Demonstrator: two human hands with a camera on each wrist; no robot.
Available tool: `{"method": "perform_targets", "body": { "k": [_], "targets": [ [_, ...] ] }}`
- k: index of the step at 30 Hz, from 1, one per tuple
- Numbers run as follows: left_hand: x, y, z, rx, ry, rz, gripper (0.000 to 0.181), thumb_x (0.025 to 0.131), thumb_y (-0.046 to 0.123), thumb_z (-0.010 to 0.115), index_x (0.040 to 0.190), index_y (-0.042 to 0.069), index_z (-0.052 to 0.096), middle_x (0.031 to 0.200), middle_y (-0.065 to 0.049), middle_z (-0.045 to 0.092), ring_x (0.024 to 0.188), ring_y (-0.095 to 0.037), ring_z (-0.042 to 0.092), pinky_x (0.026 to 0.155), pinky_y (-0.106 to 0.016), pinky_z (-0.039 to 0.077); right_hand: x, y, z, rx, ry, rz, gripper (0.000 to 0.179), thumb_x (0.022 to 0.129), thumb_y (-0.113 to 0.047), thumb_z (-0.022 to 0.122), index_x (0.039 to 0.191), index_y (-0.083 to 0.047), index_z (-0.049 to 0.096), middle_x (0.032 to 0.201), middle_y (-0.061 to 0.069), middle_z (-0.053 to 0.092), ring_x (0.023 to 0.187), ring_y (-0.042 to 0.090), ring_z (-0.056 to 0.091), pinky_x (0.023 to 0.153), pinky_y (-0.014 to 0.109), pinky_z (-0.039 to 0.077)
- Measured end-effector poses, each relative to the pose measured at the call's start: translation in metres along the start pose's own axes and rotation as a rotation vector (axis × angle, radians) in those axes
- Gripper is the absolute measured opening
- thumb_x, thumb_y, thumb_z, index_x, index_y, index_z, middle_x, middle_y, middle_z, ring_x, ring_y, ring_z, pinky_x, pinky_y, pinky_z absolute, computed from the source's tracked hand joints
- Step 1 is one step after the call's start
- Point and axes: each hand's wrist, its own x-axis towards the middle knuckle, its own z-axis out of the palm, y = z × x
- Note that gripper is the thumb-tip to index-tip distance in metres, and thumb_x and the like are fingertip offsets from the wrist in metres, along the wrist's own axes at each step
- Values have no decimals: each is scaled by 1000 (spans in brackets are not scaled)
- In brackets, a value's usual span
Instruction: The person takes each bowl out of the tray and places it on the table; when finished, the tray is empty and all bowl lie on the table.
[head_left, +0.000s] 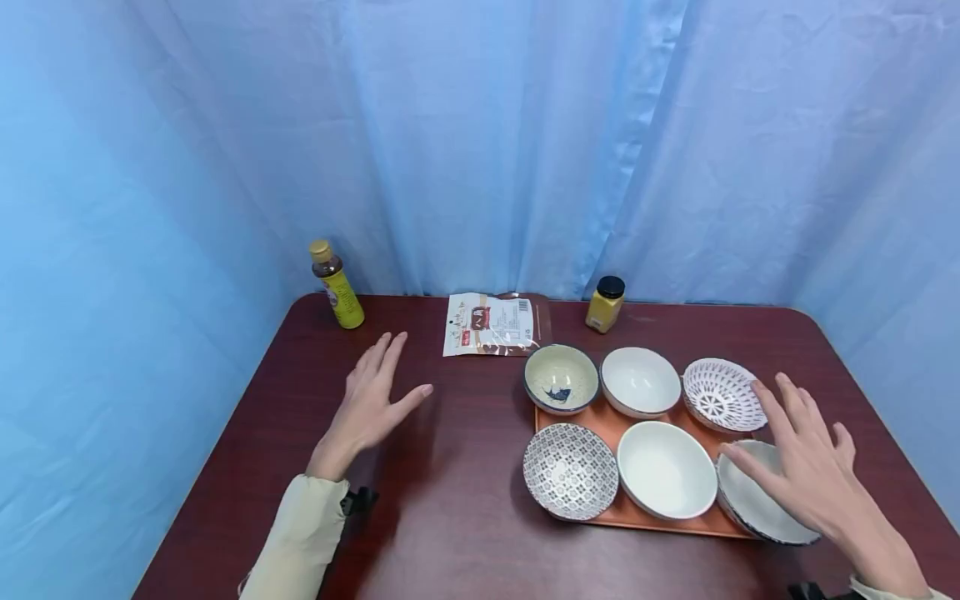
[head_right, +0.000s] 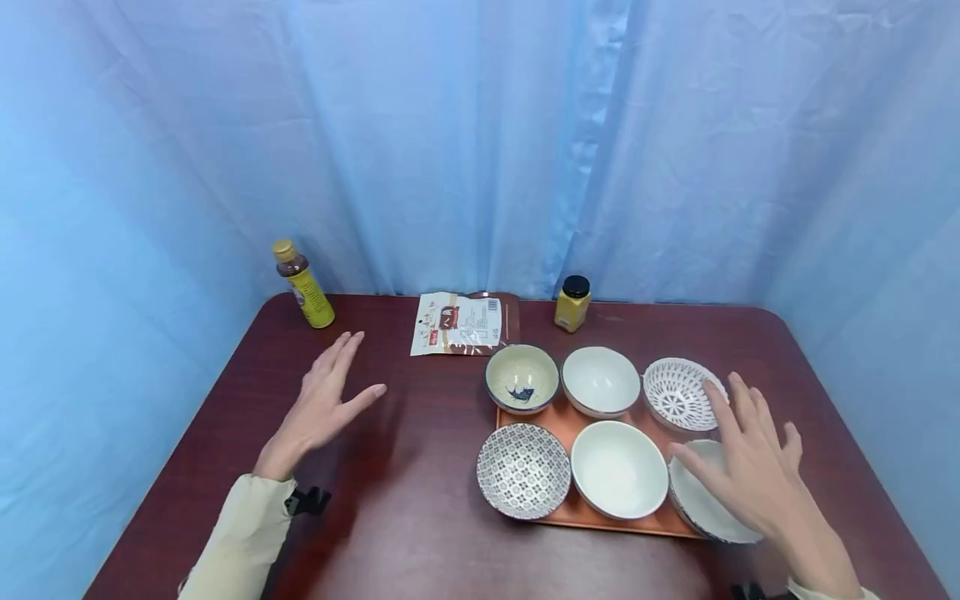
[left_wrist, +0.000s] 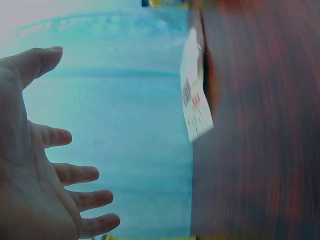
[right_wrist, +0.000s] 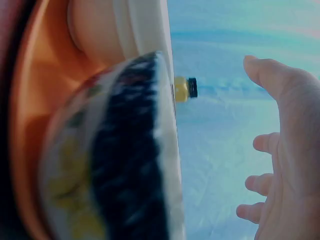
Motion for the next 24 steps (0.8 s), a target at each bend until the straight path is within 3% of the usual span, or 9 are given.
{"method": "perform_targets", "body": {
  "k": [4,8,11,14,16,19,22,24],
  "targets": [
    [11,13,9,-137,-30,16,88,92,49,64,162,22,18,168,-11,19,154,-38,20,121,-70,20,-20,10,5,55,34,38,93,91,-40,69,162,-18,13,170,17,2,155,44,4,96,88,7],
    [23,24,26,-242,-53,34,86,93,46,64,161,19,20,167,-11,24,154,-32,25,123,-60,27,-40,21,10,100,47,80,92,92,-35,68,162,-14,13,169,21,3,150,53,12,92,86,12],
    [31,31,40,-314,-68,44,83,93,43,65,161,18,23,163,-12,31,146,-33,39,119,-57,36,-52,26,13,112,46,110,93,92,-33,68,162,-12,10,168,24,2,143,62,18,86,82,19],
    [39,39,55,-408,-84,50,80,94,38,65,160,17,25,162,-13,33,134,-38,50,111,-58,43,-62,28,17,129,42,133,93,93,-32,67,162,-11,9,168,24,1,146,59,15,86,80,23],
    [44,44,64,-474,-95,49,77,94,34,65,160,18,27,161,-14,36,129,-40,54,107,-58,47,-68,29,21,151,44,141,93,93,-31,67,163,-13,8,169,22,1,152,52,9,94,82,22],
    [50,50,75,-556,-115,32,74,95,32,65,159,20,29,156,-16,42,122,-40,60,103,-55,51,-75,29,27,190,52,137,91,94,-29,66,163,-15,8,169,21,1,158,32,-2,115,77,9],
    [56,55,85,-610,-135,-8,73,94,33,64,158,22,31,150,-18,48,116,-36,63,98,-48,53,-80,30,33,212,76,125,90,94,-27,66,163,-16,9,169,22,5,156,6,-8,129,47,-7],
    [59,58,93,-655,-152,-26,71,94,34,62,157,21,32,149,-19,48,112,-36,64,93,-47,55,-82,31,36,209,96,120,90,93,-26,67,163,-14,10,168,24,8,149,-9,-9,125,23,-10]
  ]
}}
